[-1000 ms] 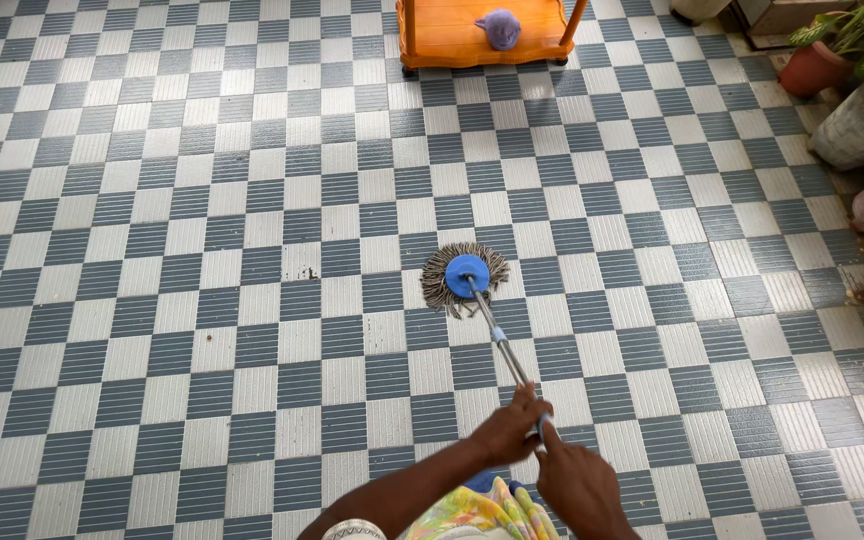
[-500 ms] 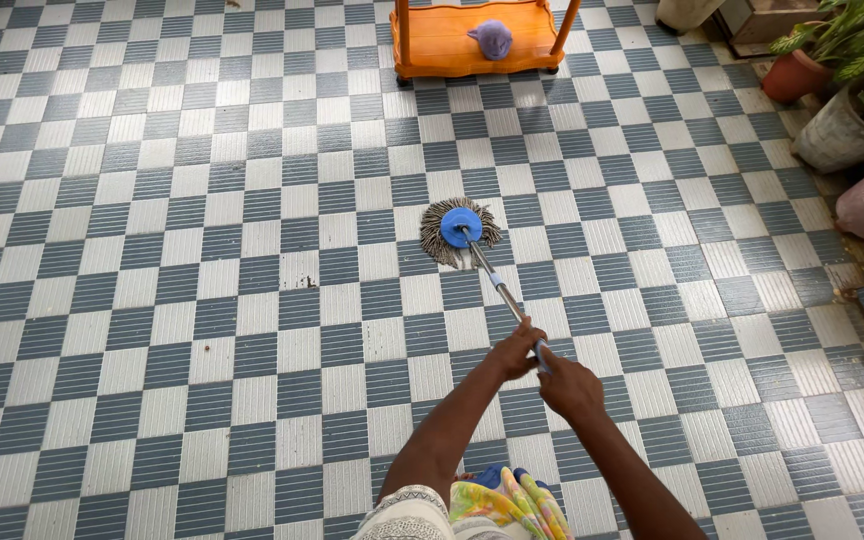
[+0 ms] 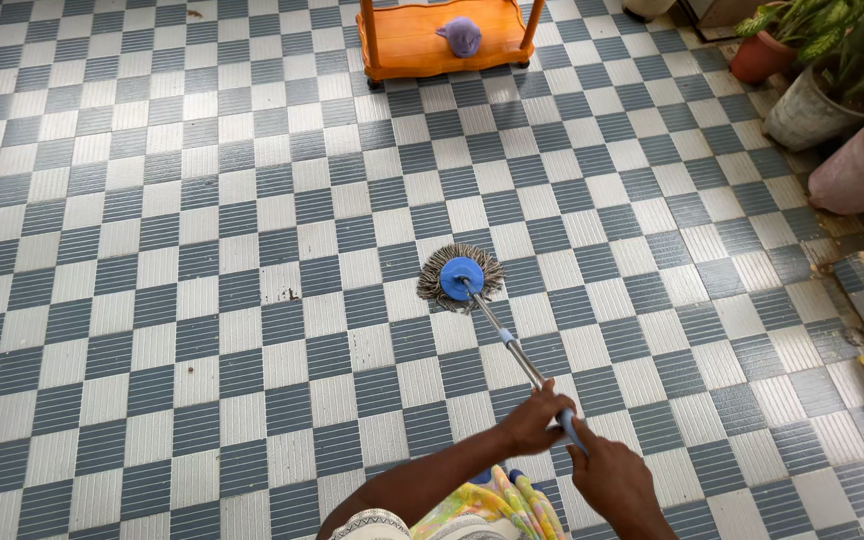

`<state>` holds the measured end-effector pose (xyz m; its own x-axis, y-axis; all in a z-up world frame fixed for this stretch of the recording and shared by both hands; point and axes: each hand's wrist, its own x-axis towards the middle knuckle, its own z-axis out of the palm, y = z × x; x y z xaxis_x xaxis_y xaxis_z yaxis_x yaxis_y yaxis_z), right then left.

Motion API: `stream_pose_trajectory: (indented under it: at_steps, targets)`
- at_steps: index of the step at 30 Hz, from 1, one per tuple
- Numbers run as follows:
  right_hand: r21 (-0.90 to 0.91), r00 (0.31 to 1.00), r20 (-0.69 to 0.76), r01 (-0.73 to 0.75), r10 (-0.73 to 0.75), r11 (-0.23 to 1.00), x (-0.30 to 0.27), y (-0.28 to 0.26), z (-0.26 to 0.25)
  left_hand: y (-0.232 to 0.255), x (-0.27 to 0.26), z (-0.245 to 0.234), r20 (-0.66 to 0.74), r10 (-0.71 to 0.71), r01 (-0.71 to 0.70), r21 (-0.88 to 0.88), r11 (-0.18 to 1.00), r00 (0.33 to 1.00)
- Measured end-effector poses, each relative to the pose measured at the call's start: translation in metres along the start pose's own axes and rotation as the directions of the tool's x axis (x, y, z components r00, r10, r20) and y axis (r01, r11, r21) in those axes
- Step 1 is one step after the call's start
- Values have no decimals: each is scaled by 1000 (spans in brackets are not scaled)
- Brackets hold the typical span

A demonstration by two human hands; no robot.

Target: The person mops a checkered tile floor using a blue spin mop. They dip the mop into a pink bucket of water, wring it out by hand, and continue mopping the floor in a systematic manner.

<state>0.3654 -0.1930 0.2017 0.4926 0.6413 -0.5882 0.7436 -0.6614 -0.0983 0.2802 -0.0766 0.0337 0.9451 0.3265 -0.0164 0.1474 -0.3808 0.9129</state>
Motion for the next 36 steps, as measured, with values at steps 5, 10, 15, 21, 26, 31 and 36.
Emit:
stream_pose_trajectory:
  at_steps: [5,10,15,21,26,31,36]
  targets:
    - [-28,996,-69,45,-47,999,36,-19,-14,-29,26,-25,-102,70,-65,51,997,992]
    - [-18,986,-138,93,-94,996,89,-42,-3,-76,61,-46,-161,-48,80,198,977,986]
    - [14,982,-135,137,-134,990,136,-52,9,-96,82,-61,-215,-225,258,141,956,950]
    - [17,999,-24,37,-37,999,94,-23,-11,-53,71,-37,-159,-220,236,91,968,962]
    - [-14,992,118,-39,40,999,24,9,-20,-6,37,-3,-55,-35,36,23,999,998]
    - [7,991,-53,122,-122,993,11,10,10,3,7,-8,6,6,-6,-32,999,1000]
    - [-24,996,-19,90,-90,996,34,-15,15,-29,19,-21,28,-46,45,22,999,999]
